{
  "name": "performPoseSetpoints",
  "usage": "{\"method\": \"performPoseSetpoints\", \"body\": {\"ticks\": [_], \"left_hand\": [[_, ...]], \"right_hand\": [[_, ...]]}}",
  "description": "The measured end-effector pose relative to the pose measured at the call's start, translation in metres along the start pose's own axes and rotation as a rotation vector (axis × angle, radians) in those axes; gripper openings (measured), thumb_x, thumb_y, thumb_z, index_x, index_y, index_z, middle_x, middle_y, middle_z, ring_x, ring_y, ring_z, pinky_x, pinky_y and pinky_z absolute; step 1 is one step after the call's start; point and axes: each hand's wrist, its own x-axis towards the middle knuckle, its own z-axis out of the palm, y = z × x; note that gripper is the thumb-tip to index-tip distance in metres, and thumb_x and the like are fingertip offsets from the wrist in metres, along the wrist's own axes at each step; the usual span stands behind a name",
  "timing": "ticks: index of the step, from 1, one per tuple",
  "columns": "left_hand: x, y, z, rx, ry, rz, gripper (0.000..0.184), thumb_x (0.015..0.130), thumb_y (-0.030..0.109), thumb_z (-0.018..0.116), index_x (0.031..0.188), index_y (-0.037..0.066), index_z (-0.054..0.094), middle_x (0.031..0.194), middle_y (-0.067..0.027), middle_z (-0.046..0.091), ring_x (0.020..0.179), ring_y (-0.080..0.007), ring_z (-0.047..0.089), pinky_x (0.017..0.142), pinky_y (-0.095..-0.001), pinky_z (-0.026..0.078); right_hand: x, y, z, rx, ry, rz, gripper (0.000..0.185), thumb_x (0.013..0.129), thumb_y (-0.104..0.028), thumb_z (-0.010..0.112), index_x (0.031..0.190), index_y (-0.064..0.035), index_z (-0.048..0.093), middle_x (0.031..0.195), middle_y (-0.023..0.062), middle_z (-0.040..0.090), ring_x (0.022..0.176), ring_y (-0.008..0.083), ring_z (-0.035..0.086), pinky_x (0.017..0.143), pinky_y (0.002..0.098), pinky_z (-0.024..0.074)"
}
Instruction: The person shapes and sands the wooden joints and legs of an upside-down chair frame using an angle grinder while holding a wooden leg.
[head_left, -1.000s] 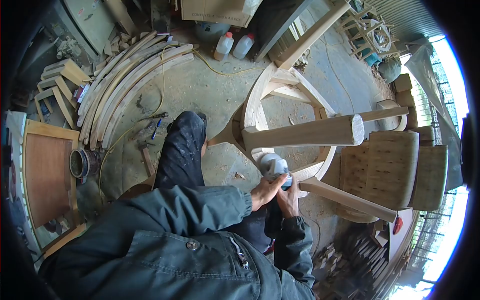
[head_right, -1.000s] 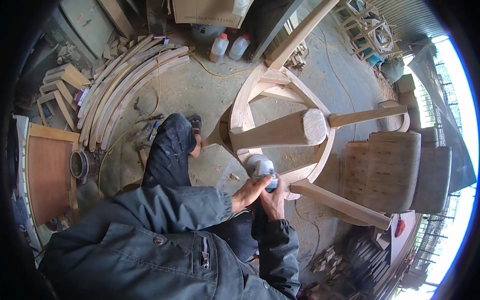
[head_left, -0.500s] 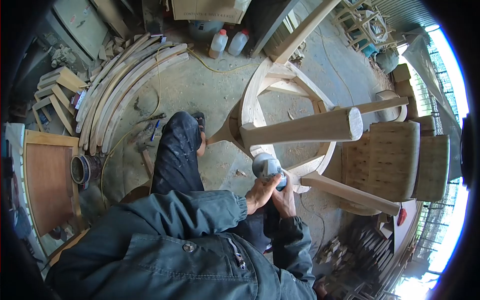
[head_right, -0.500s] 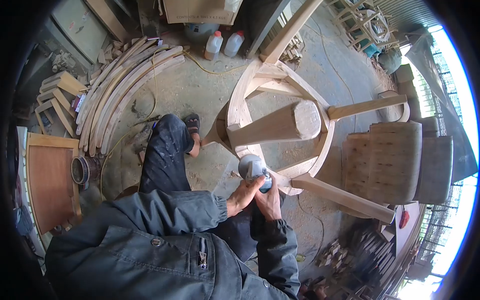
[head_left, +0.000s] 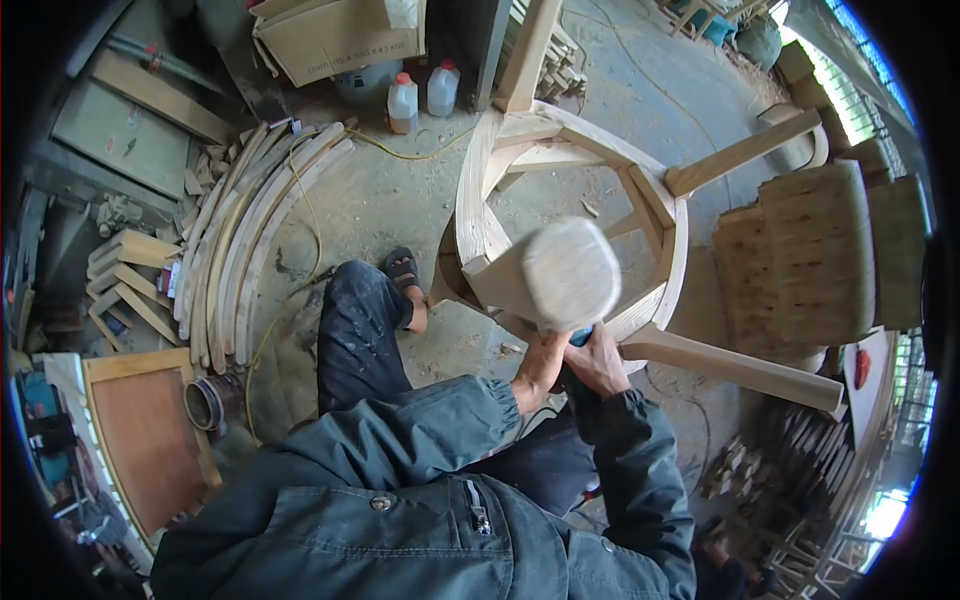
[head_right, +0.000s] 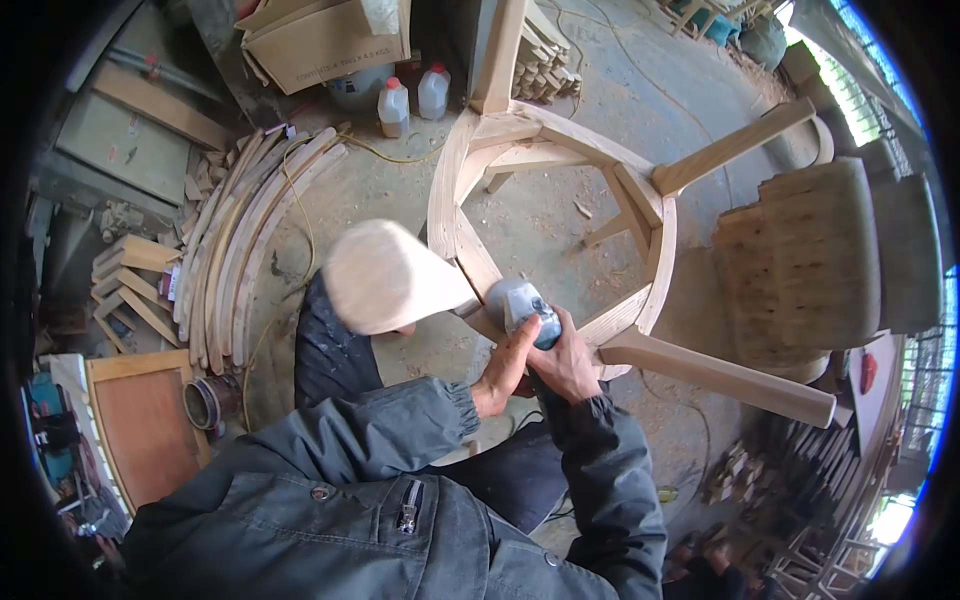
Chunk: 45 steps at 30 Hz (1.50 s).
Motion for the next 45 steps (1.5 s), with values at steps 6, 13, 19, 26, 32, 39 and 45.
{"method": "performPoseSetpoints", "body": {"ticks": [6, 13, 19, 26, 32, 39, 45], "left_hand": [[-0.001, -0.025, 0.025, -0.133, -0.025, 0.082, 0.078, 0.103, 0.062, 0.061, 0.148, -0.001, 0.053, 0.141, -0.0137, 0.060, 0.128, -0.0230, 0.058, 0.108, -0.0354, 0.046], [-0.004, -0.013, 0.036, -0.110, -0.015, -0.134, 0.093, 0.101, 0.072, 0.056, 0.157, 0.000, 0.036, 0.144, -0.0143, 0.054, 0.121, -0.0221, 0.060, 0.088, -0.0311, 0.055], [0.022, 0.030, 0.027, -0.109, 0.162, -0.171, 0.093, 0.095, 0.087, 0.044, 0.151, 0.014, 0.050, 0.129, -0.0087, 0.068, 0.106, -0.0229, 0.072, 0.082, -0.0409, 0.060], [0.055, 0.038, 0.013, -0.323, 0.273, -0.013, 0.090, 0.093, 0.083, 0.056, 0.149, 0.013, 0.053, 0.128, -0.0074, 0.067, 0.110, -0.0228, 0.069, 0.085, -0.0426, 0.060], [0.071, 0.054, -0.006, -0.306, 0.288, -0.035, 0.096, 0.098, 0.077, 0.057, 0.162, 0.008, 0.039, 0.152, -0.0092, 0.051, 0.135, -0.0209, 0.053, 0.107, -0.0348, 0.047], [0.039, 0.065, 0.007, -0.312, 0.217, -0.136, 0.096, 0.095, 0.083, 0.053, 0.163, 0.016, 0.038, 0.148, -0.0077, 0.052, 0.126, -0.0252, 0.057, 0.099, -0.0388, 0.053], [0.035, 0.051, 0.006, -0.299, 0.209, -0.180, 0.098, 0.092, 0.088, 0.051, 0.157, 0.014, 0.044, 0.141, -0.0109, 0.058, 0.120, -0.0281, 0.065, 0.095, -0.0454, 0.057]], "right_hand": [[-0.017, 0.004, -0.023, 0.067, -0.008, 0.011, 0.090, 0.082, -0.050, 0.089, 0.148, -0.0021, 0.051, 0.127, 0.0272, 0.070, 0.119, 0.0373, 0.071, 0.100, 0.0432, 0.0563], [-0.002, 0.023, -0.037, 0.116, -0.087, -0.059, 0.089, 0.082, -0.046, 0.090, 0.148, -0.0015, 0.050, 0.130, 0.0261, 0.070, 0.123, 0.0358, 0.069, 0.103, 0.0436, 0.0552], [0.060, -0.015, -0.038, 0.086, -0.216, -0.161, 0.089, 0.081, -0.051, 0.087, 0.148, -0.0050, 0.052, 0.126, 0.0271, 0.072, 0.119, 0.0408, 0.071, 0.102, 0.0456, 0.0549], [0.101, -0.038, -0.031, 0.028, -0.258, -0.213, 0.089, 0.080, -0.055, 0.086, 0.146, -0.0046, 0.055, 0.125, 0.0277, 0.072, 0.118, 0.0437, 0.071, 0.103, 0.0465, 0.0545], [0.115, -0.053, -0.026, 0.089, -0.228, -0.232, 0.087, 0.081, -0.054, 0.086, 0.147, -0.0054, 0.056, 0.126, 0.0282, 0.072, 0.120, 0.0428, 0.070, 0.103, 0.0460, 0.0545], [0.099, -0.048, -0.032, 0.044, -0.251, -0.240, 0.091, 0.080, -0.057, 0.086, 0.148, -0.0066, 0.054, 0.127, 0.0269, 0.072, 0.119, 0.0431, 0.070, 0.104, 0.0468, 0.0548], [0.089, -0.043, -0.027, 0.004, -0.253, -0.210, 0.091, 0.079, -0.053, 0.088, 0.148, -0.0058, 0.053, 0.128, 0.0258, 0.072, 0.117, 0.0429, 0.071, 0.106, 0.0461, 0.0550]]}}
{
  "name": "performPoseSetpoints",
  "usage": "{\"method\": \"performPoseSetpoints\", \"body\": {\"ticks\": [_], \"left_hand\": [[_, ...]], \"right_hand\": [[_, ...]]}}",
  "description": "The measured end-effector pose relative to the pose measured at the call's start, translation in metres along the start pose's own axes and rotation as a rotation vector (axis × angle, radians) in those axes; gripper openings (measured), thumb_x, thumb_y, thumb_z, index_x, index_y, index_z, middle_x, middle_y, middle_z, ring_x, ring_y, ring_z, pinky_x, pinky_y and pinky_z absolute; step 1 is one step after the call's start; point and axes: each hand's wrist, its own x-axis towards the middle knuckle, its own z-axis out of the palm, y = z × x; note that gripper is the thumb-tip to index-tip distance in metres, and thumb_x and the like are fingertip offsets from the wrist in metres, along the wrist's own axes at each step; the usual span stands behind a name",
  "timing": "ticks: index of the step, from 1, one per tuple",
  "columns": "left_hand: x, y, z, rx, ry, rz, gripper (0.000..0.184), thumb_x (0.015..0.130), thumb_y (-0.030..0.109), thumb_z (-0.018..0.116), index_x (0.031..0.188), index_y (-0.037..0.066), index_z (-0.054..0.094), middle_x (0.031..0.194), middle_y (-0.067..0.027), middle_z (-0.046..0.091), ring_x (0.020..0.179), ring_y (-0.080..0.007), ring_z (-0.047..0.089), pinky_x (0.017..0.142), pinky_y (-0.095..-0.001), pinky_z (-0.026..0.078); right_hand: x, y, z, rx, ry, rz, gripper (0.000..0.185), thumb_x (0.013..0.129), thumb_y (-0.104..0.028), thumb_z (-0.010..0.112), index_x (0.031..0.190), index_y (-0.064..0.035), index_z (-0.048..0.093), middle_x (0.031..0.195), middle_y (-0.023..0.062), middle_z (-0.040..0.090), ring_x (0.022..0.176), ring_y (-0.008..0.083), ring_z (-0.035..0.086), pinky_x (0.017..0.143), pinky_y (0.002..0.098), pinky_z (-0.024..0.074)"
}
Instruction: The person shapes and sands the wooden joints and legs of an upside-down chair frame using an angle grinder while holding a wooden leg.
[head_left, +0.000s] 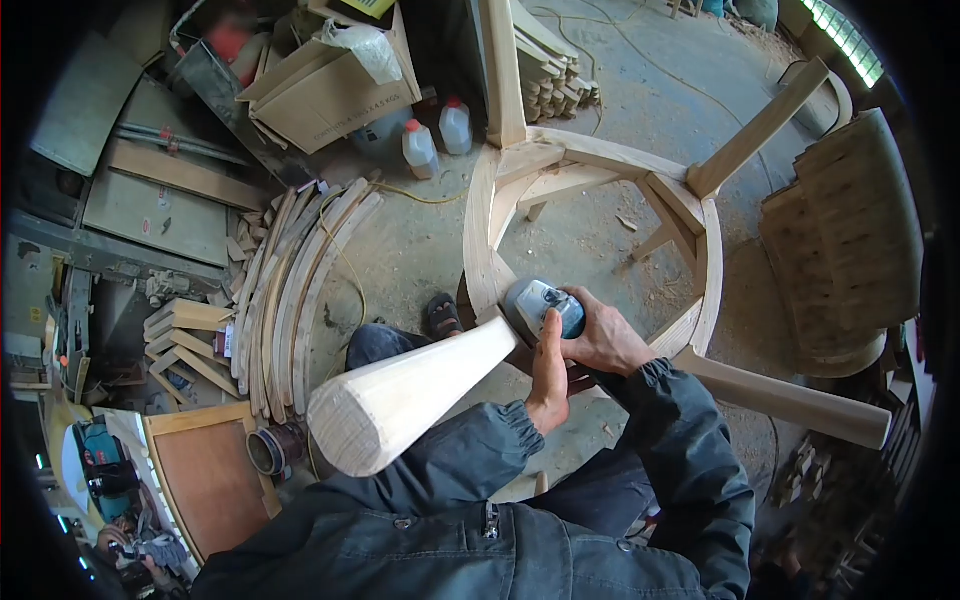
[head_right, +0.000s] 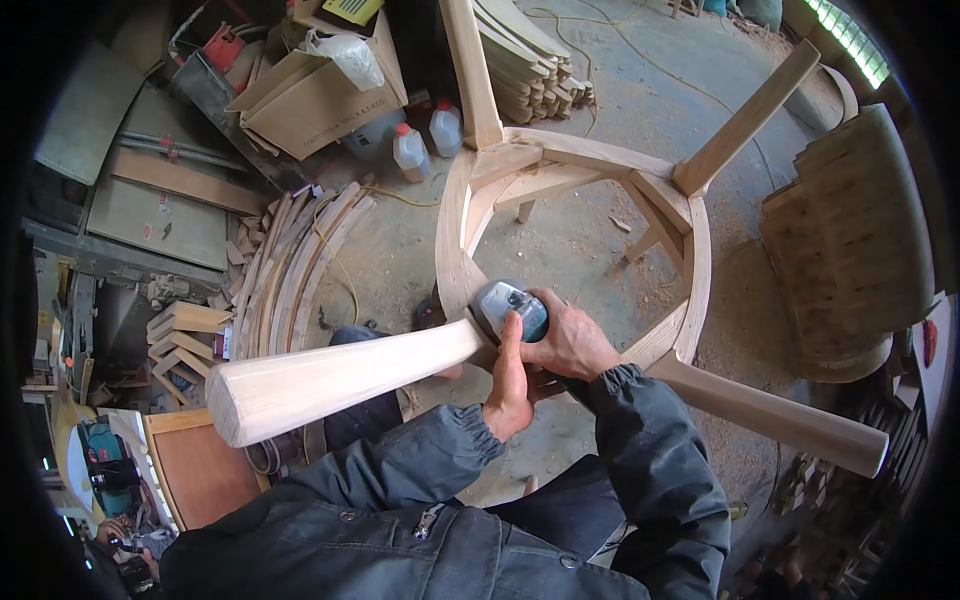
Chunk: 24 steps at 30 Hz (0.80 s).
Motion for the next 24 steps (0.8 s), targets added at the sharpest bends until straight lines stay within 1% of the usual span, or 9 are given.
{"method": "performPoseSetpoints", "body": {"ticks": [2, 5, 9, 14, 16, 17, 20, 22, 24], "left_hand": [[-0.001, -0.009, 0.003, -0.008, -0.011, 0.023, 0.099, 0.090, 0.091, 0.047, 0.152, 0.013, 0.049, 0.136, -0.0130, 0.063, 0.119, -0.0302, 0.068, 0.094, -0.0499, 0.058], [-0.010, -0.025, 0.008, -0.004, -0.059, -0.017, 0.102, 0.088, 0.093, 0.045, 0.151, 0.013, 0.050, 0.135, -0.0123, 0.063, 0.119, -0.0304, 0.068, 0.097, -0.0511, 0.057], [-0.023, -0.060, 0.013, 0.061, -0.092, -0.034, 0.104, 0.088, 0.094, 0.045, 0.155, 0.014, 0.046, 0.140, -0.0111, 0.061, 0.118, -0.0315, 0.069, 0.091, -0.0469, 0.060], [-0.035, -0.059, 0.018, 0.130, -0.117, -0.028, 0.107, 0.090, 0.092, 0.046, 0.161, 0.013, 0.039, 0.149, -0.0126, 0.054, 0.125, -0.0325, 0.065, 0.098, -0.0472, 0.057], [0.009, -0.077, -0.008, 0.151, -0.094, 0.089, 0.106, 0.090, 0.092, 0.047, 0.159, 0.012, 0.042, 0.146, -0.0121, 0.057, 0.125, -0.0309, 0.065, 0.099, -0.0464, 0.057], [0.016, -0.068, -0.012, 0.116, -0.082, 0.040, 0.105, 0.090, 0.091, 0.049, 0.157, 0.011, 0.045, 0.142, -0.0112, 0.061, 0.124, -0.0291, 0.066, 0.099, -0.0464, 0.057], [0.031, -0.045, -0.011, 0.008, -0.064, 0.162, 0.099, 0.090, 0.090, 0.049, 0.153, 0.014, 0.049, 0.134, -0.0089, 0.066, 0.118, -0.0276, 0.069, 0.095, -0.0458, 0.058], [0.007, -0.009, 0.004, -0.131, -0.049, 0.058, 0.092, 0.102, 0.075, 0.050, 0.162, 0.006, 0.041, 0.152, -0.0121, 0.052, 0.135, -0.0235, 0.054, 0.112, -0.0357, 0.043], [0.015, -0.001, 0.005, -0.116, -0.047, 0.044, 0.095, 0.099, 0.078, 0.052, 0.163, 0.008, 0.040, 0.149, -0.0105, 0.053, 0.128, -0.0233, 0.058, 0.105, -0.0354, 0.049]], "right_hand": [[-0.006, 0.003, -0.002, -0.036, 0.004, 0.017, 0.094, 0.078, -0.061, 0.085, 0.149, -0.0077, 0.053, 0.123, 0.0276, 0.073, 0.116, 0.0443, 0.071, 0.102, 0.0476, 0.0549], [-0.021, 0.012, -0.005, -0.048, -0.027, 0.054, 0.094, 0.077, -0.061, 0.085, 0.148, -0.0072, 0.053, 0.122, 0.0288, 0.072, 0.116, 0.0456, 0.071, 0.100, 0.0482, 0.0550], [-0.065, 0.032, -0.010, -0.021, 0.012, 0.010, 0.092, 0.079, -0.057, 0.087, 0.149, -0.0077, 0.052, 0.122, 0.0274, 0.073, 0.116, 0.0456, 0.071, 0.099, 0.0489, 0.0557], [-0.075, 0.040, -0.005, 0.077, 0.038, 0.011, 0.090, 0.081, -0.054, 0.087, 0.148, -0.0067, 0.052, 0.123, 0.0278, 0.072, 0.116, 0.0433, 0.072, 0.099, 0.0469, 0.0562], [-0.061, 0.032, -0.004, 0.059, 0.047, -0.007, 0.089, 0.081, -0.055, 0.086, 0.148, -0.0064, 0.053, 0.125, 0.0282, 0.072, 0.117, 0.0439, 0.071, 0.100, 0.0474, 0.0556], [-0.051, 0.025, -0.004, 0.044, 0.036, 0.001, 0.089, 0.081, -0.056, 0.085, 0.148, -0.0065, 0.053, 0.124, 0.0285, 0.072, 0.117, 0.0444, 0.071, 0.101, 0.0476, 0.0552], [-0.019, 0.013, -0.002, 0.004, 0.023, -0.006, 0.091, 0.079, -0.058, 0.084, 0.148, -0.0068, 0.054, 0.122, 0.0290, 0.073, 0.116, 0.0456, 0.071, 0.102, 0.0481, 0.0547], [0.001, 0.009, -0.003, -0.012, 0.004, -0.002, 0.090, 0.079, -0.057, 0.085, 0.148, -0.0067, 0.054, 0.122, 0.0284, 0.073, 0.115, 0.0451, 0.071, 0.101, 0.0482, 0.0549], [0.010, 0.002, -0.010, 0.023, -0.026, -0.027, 0.090, 0.079, -0.056, 0.084, 0.147, -0.0062, 0.054, 0.123, 0.0286, 0.073, 0.116, 0.0448, 0.071, 0.101, 0.0481, 0.0549]]}}
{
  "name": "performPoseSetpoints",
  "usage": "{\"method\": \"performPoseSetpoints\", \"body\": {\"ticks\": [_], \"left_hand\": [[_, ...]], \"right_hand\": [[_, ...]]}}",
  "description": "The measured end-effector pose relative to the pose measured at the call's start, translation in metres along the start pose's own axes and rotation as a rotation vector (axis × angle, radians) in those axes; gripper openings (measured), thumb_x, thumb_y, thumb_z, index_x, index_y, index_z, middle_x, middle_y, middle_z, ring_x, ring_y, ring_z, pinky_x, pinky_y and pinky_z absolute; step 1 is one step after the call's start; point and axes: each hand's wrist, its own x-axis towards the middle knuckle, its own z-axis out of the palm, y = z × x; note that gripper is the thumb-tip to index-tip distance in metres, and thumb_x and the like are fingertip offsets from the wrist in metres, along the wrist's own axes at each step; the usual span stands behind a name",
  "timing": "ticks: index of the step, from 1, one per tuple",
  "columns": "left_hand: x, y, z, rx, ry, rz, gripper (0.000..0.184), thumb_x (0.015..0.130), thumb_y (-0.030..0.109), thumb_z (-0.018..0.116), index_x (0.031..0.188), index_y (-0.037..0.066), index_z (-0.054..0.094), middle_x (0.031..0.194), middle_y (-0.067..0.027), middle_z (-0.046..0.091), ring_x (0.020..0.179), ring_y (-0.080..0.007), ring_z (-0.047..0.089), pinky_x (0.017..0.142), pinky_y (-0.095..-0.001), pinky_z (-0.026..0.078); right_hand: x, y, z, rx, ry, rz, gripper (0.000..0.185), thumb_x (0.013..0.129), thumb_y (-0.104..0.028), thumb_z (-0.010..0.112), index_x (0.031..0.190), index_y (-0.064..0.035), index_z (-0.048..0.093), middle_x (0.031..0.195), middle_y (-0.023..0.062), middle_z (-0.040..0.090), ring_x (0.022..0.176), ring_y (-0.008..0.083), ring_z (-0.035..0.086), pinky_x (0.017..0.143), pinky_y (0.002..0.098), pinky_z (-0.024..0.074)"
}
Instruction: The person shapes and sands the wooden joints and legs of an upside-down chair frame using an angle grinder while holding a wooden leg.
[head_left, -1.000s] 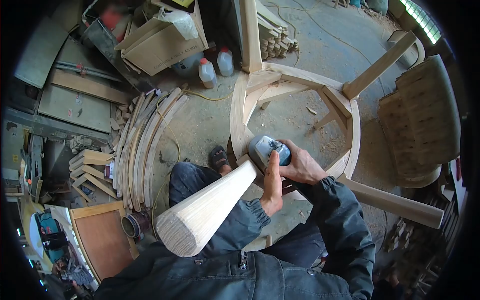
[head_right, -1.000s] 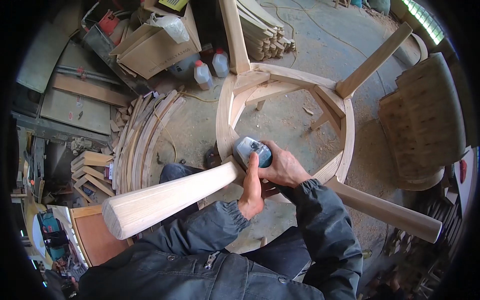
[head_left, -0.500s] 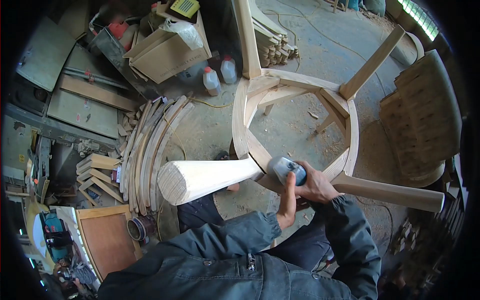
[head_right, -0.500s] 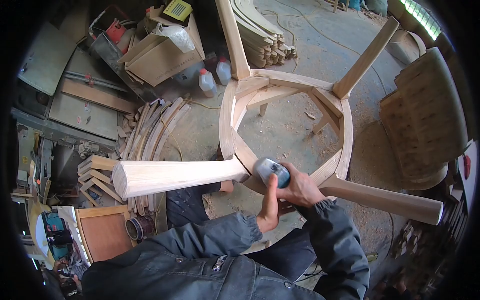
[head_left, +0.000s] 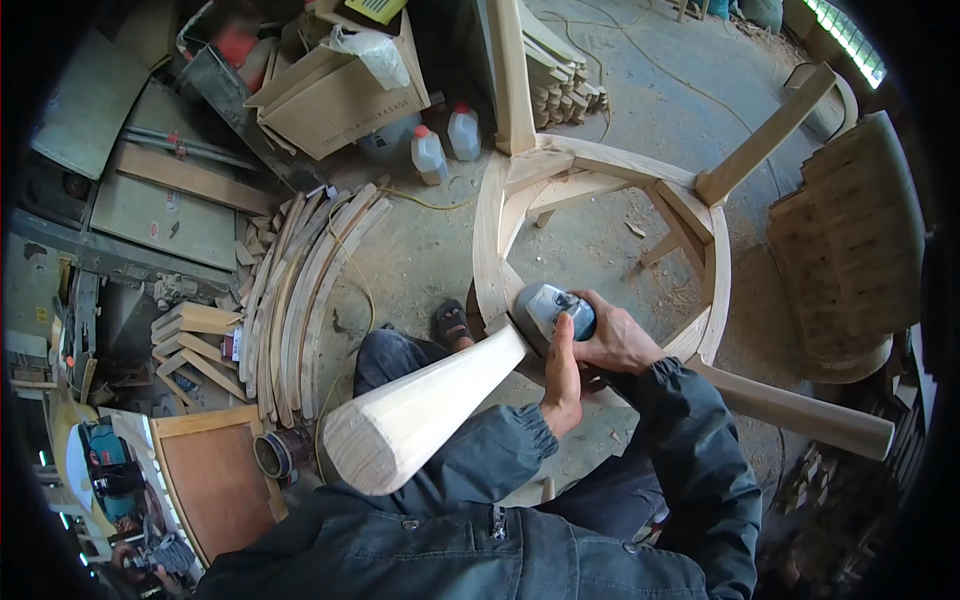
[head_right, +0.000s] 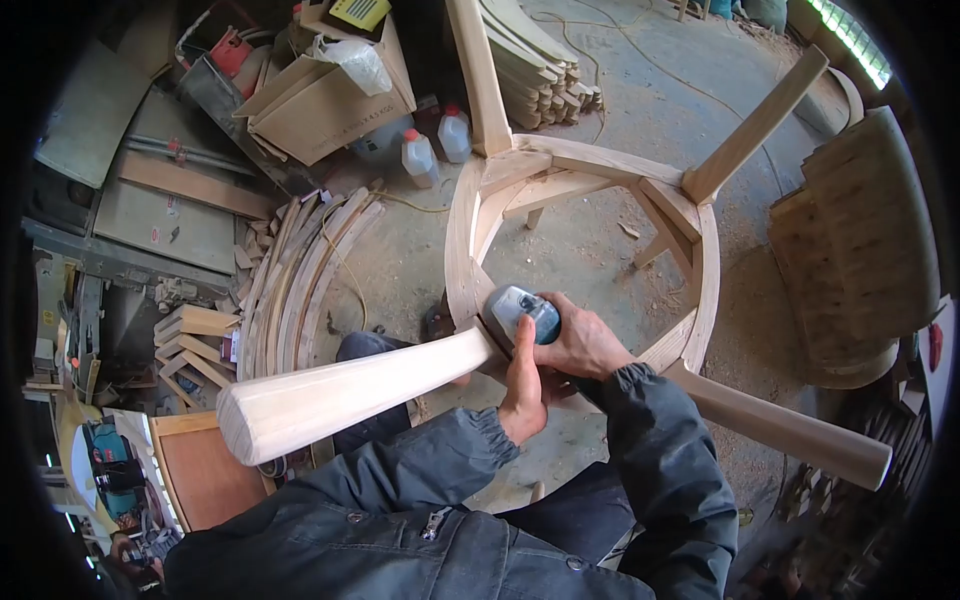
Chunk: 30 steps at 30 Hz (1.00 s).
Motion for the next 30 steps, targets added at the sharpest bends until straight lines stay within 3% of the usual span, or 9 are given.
{"method": "performPoseSetpoints", "body": {"ticks": [2, 4, 9, 16, 23, 25, 28, 30], "left_hand": [[0.025, -0.006, -0.013, -0.048, -0.019, 0.031, 0.096, 0.096, 0.081, 0.055, 0.162, 0.012, 0.041, 0.147, -0.0097, 0.053, 0.125, -0.0244, 0.061, 0.100, -0.0383, 0.053], [0.013, 0.012, 0.004, 0.012, 0.091, 0.035, 0.093, 0.090, 0.090, 0.051, 0.149, 0.018, 0.054, 0.131, -0.0064, 0.066, 0.111, -0.0246, 0.068, 0.086, -0.0424, 0.055], [0.009, 0.021, 0.006, 0.038, 0.078, -0.007, 0.095, 0.092, 0.089, 0.050, 0.155, 0.018, 0.048, 0.136, -0.0082, 0.065, 0.119, -0.0264, 0.067, 0.094, -0.0467, 0.056], [-0.001, 0.016, 0.003, 0.123, 0.099, 0.006, 0.095, 0.091, 0.089, 0.050, 0.156, 0.019, 0.046, 0.138, -0.0075, 0.064, 0.121, -0.0263, 0.067, 0.094, -0.0477, 0.056], [-0.006, -0.003, -0.001, 0.095, 0.053, -0.055, 0.100, 0.089, 0.092, 0.047, 0.155, 0.017, 0.047, 0.140, -0.0104, 0.063, 0.122, -0.0295, 0.066, 0.097, -0.0500, 0.054], [-0.010, -0.018, -0.003, 0.065, -0.035, -0.060, 0.102, 0.088, 0.094, 0.045, 0.154, 0.016, 0.048, 0.140, -0.0114, 0.063, 0.123, -0.0306, 0.066, 0.100, -0.0518, 0.053], [-0.025, -0.054, -0.001, 0.081, -0.058, -0.104, 0.104, 0.088, 0.095, 0.043, 0.154, 0.014, 0.048, 0.137, -0.0101, 0.063, 0.121, -0.0290, 0.067, 0.096, -0.0470, 0.057], [-0.047, -0.070, 0.009, 0.114, -0.037, -0.100, 0.103, 0.090, 0.093, 0.043, 0.156, 0.015, 0.045, 0.139, -0.0093, 0.062, 0.119, -0.0280, 0.068, 0.094, -0.0452, 0.059]], "right_hand": [[0.011, -0.003, 0.001, -0.006, -0.001, -0.002, 0.090, 0.079, -0.056, 0.085, 0.147, -0.0056, 0.055, 0.122, 0.0287, 0.073, 0.116, 0.0440, 0.072, 0.101, 0.0473, 0.0552], [0.023, -0.005, 0.001, -0.041, 0.018, -0.022, 0.090, 0.079, -0.056, 0.085, 0.147, -0.0052, 0.055, 0.122, 0.0286, 0.073, 0.115, 0.0439, 0.072, 0.101, 0.0468, 0.0555], [0.027, -0.003, 0.001, -0.026, 0.006, -0.045, 0.090, 0.079, -0.057, 0.085, 0.147, -0.0056, 0.055, 0.123, 0.0287, 0.073, 0.116, 0.0445, 0.071, 0.102, 0.0476, 0.0551], [0.016, 0.003, 0.004, 0.023, 0.024, -0.057, 0.092, 0.079, -0.058, 0.085, 0.149, -0.0070, 0.053, 0.125, 0.0280, 0.072, 0.117, 0.0445, 0.071, 0.103, 0.0480, 0.0551], [0.000, -0.003, 0.001, -0.059, 0.005, -0.008, 0.091, 0.079, -0.059, 0.085, 0.147, -0.0066, 0.055, 0.119, 0.0269, 0.074, 0.113, 0.0436, 0.073, 0.100, 0.0470, 0.0561], [-0.012, -0.005, -0.004, -0.093, -0.069, 0.096, 0.094, 0.076, -0.053, 0.090, 0.149, -0.0079, 0.053, 0.127, 0.0233, 0.072, 0.119, 0.0415, 0.071, 0.105, 0.0457, 0.0550], [-0.051, 0.008, -0.007, -0.110, -0.035, 0.044, 0.092, 0.077, -0.059, 0.085, 0.147, -0.0076, 0.054, 0.116, 0.0281, 0.074, 0.110, 0.0454, 0.072, 0.098, 0.0485, 0.0556], [-0.076, 0.027, -0.004, -0.070, -0.020, 0.049, 0.093, 0.077, -0.058, 0.086, 0.148, -0.0077, 0.053, 0.119, 0.0279, 0.073, 0.113, 0.0455, 0.071, 0.099, 0.0488, 0.0554]]}}
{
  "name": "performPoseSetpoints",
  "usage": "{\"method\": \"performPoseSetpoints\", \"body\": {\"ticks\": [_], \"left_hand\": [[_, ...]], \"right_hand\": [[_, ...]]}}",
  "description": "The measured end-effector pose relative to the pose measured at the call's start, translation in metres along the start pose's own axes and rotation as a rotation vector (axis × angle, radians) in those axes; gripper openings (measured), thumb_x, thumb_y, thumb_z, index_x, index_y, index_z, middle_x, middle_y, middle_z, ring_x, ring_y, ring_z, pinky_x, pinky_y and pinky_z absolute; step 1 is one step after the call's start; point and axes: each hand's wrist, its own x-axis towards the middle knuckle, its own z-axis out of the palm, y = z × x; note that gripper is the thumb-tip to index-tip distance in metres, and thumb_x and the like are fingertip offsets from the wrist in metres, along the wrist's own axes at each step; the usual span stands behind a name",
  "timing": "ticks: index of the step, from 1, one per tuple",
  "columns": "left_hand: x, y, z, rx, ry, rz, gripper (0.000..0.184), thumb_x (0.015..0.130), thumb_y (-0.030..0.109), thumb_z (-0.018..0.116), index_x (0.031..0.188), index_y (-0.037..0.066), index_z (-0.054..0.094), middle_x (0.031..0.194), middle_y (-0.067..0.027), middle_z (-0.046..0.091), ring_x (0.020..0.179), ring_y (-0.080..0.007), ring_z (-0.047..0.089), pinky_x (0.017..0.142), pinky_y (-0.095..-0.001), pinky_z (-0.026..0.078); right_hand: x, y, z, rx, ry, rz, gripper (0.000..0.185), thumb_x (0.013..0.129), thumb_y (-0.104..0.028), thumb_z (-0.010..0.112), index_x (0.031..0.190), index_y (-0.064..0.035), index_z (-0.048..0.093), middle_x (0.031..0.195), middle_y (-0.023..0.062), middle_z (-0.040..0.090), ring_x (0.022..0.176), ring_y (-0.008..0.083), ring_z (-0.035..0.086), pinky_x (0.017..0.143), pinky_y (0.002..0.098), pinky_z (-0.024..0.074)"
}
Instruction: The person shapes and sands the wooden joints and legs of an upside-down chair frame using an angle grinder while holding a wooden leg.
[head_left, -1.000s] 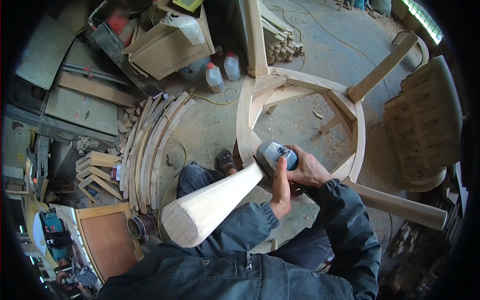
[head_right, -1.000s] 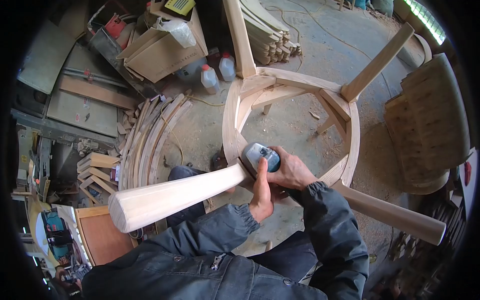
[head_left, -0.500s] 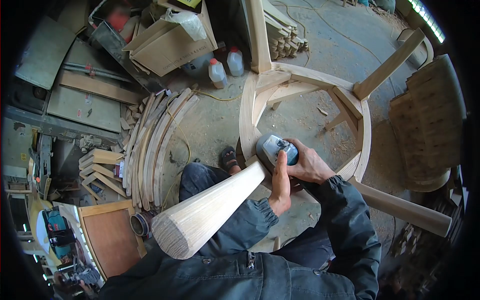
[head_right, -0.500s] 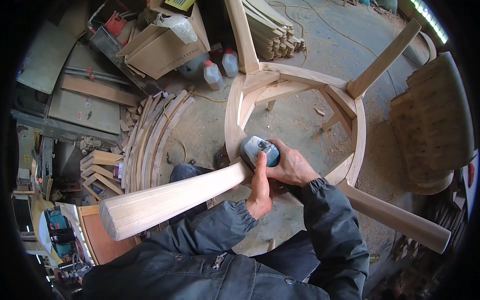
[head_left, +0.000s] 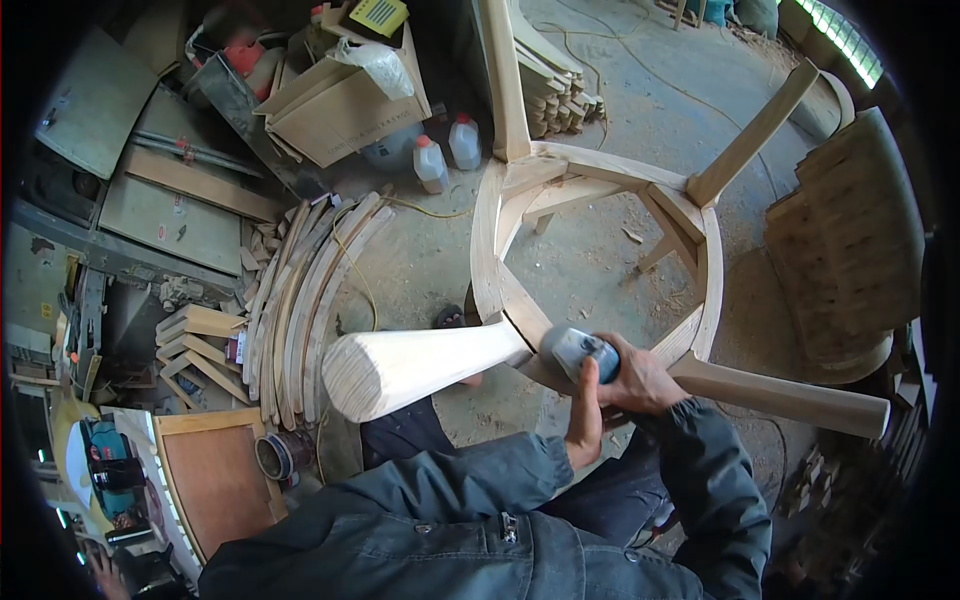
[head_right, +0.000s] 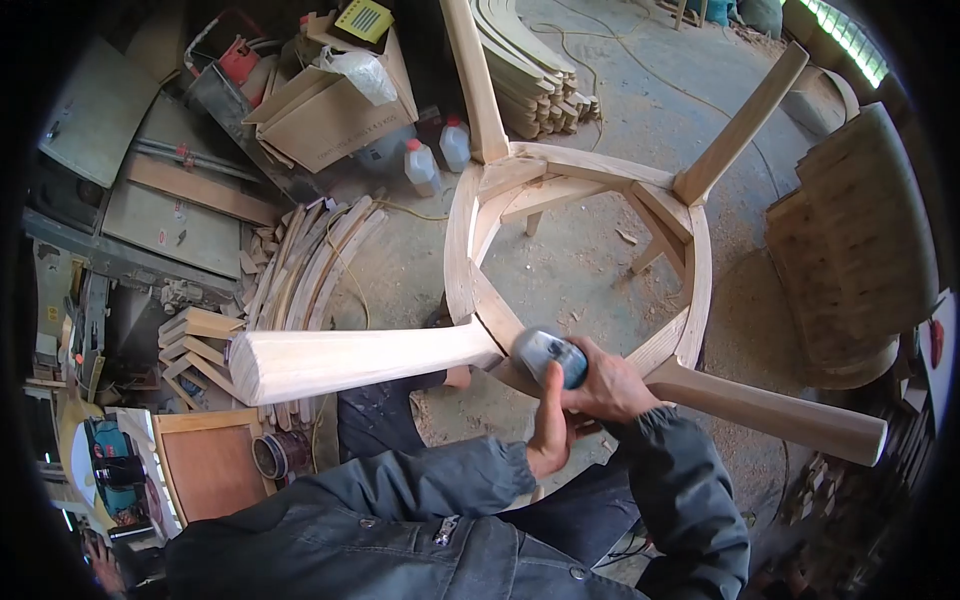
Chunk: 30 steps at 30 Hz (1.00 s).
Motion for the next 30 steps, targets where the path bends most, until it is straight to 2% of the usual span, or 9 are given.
{"method": "performPoseSetpoints", "body": {"ticks": [3, 5, 6, 8, 9, 13, 15, 18, 30], "left_hand": [[0.009, -0.024, -0.008, 0.107, -0.030, 0.101, 0.099, 0.092, 0.089, 0.047, 0.163, 0.021, 0.035, 0.145, -0.0073, 0.058, 0.119, -0.0277, 0.067, 0.092, -0.0430, 0.058], [0.019, -0.010, -0.007, 0.117, 0.024, 0.103, 0.098, 0.092, 0.089, 0.048, 0.162, 0.022, 0.038, 0.144, -0.0071, 0.058, 0.118, -0.0261, 0.067, 0.092, -0.0423, 0.057], [0.027, -0.006, -0.011, -0.057, -0.005, 0.122, 0.092, 0.103, 0.069, 0.056, 0.162, 0.001, 0.035, 0.157, -0.0152, 0.046, 0.141, -0.0248, 0.049, 0.117, -0.0358, 0.039], [0.044, 0.009, -0.023, -0.078, 0.017, 0.100, 0.091, 0.104, 0.070, 0.054, 0.162, 0.001, 0.038, 0.157, -0.0133, 0.047, 0.143, -0.0231, 0.047, 0.119, -0.0358, 0.036], [0.056, 0.013, -0.029, 0.032, 0.045, 0.153, 0.095, 0.090, 0.090, 0.050, 0.154, 0.019, 0.048, 0.137, -0.0053, 0.064, 0.118, -0.0230, 0.066, 0.094, -0.0422, 0.055], [0.044, 0.062, -0.015, -0.044, 0.083, 0.154, 0.093, 0.091, 0.089, 0.050, 0.152, 0.018, 0.049, 0.138, -0.0053, 0.063, 0.121, -0.0235, 0.066, 0.096, -0.0430, 0.055], [0.038, 0.080, -0.010, -0.205, 0.058, 0.113, 0.095, 0.101, 0.073, 0.056, 0.166, 0.008, 0.034, 0.158, -0.0120, 0.047, 0.140, -0.0255, 0.050, 0.113, -0.0369, 0.043], [0.065, 0.078, -0.026, -0.176, 0.123, 0.210, 0.092, 0.093, 0.087, 0.051, 0.155, 0.019, 0.047, 0.138, -0.0064, 0.062, 0.121, -0.0255, 0.065, 0.095, -0.0445, 0.054], [0.015, 0.032, 0.000, -0.054, 0.034, 0.034, 0.103, 0.087, 0.094, 0.045, 0.157, 0.018, 0.046, 0.140, -0.0075, 0.061, 0.123, -0.0264, 0.064, 0.098, -0.0455, 0.054]], "right_hand": [[-0.015, 0.017, 0.006, 0.090, 0.029, -0.022, 0.091, 0.079, -0.054, 0.088, 0.148, -0.0069, 0.052, 0.119, 0.0284, 0.073, 0.115, 0.0456, 0.071, 0.100, 0.0486, 0.0555], [-0.006, 0.015, 0.010, 0.165, 0.068, 0.020, 0.091, 0.080, -0.049, 0.090, 0.149, -0.0045, 0.051, 0.130, 0.0236, 0.070, 0.119, 0.0348, 0.071, 0.103, 0.0442, 0.0551], [0.001, 0.004, 0.005, 0.138, 0.057, 0.054, 0.089, 0.080, -0.048, 0.090, 0.148, -0.0042, 0.052, 0.128, 0.0236, 0.070, 0.118, 0.0344, 0.071, 0.103, 0.0439, 0.0549], [0.024, -0.004, 0.007, 0.113, 0.079, -0.025, 0.087, 0.081, -0.053, 0.086, 0.146, -0.0047, 0.054, 0.121, 0.0286, 0.073, 0.116, 0.0434, 0.072, 0.100, 0.0466, 0.0555], [0.034, -0.012, 0.005, 0.092, 0.059, -0.013, 0.088, 0.081, -0.054, 0.085, 0.146, -0.0054, 0.054, 0.123, 0.0277, 0.073, 0.117, 0.0433, 0.071, 0.101, 0.0464, 0.0552], [0.071, -0.028, 0.000, 0.053, 0.029, -0.010, 0.091, 0.078, -0.057, 0.085, 0.148, -0.0072, 0.054, 0.125, 0.0276, 0.072, 0.118, 0.0444, 0.071, 0.103, 0.0470, 0.0546], [0.085, -0.033, -0.002, 0.032, -0.002, -0.027, 0.092, 0.079, -0.058, 0.085, 0.149, -0.0077, 0.054, 0.125, 0.0280, 0.072, 0.118, 0.0442, 0.070, 0.103, 0.0469, 0.0547], [0.103, -0.041, 0.000, 0.003, -0.018, -0.046, 0.093, 0.078, -0.061, 0.084, 0.148, -0.0075, 0.054, 0.122, 0.0277, 0.073, 0.117, 0.0440, 0.071, 0.102, 0.0469, 0.0550], [0.031, -0.019, -0.001, -0.018, 0.020, 0.006, 0.089, 0.078, -0.055, 0.086, 0.147, -0.0093, 0.054, 0.119, 0.0277, 0.074, 0.113, 0.0456, 0.072, 0.099, 0.0486, 0.0557]]}}
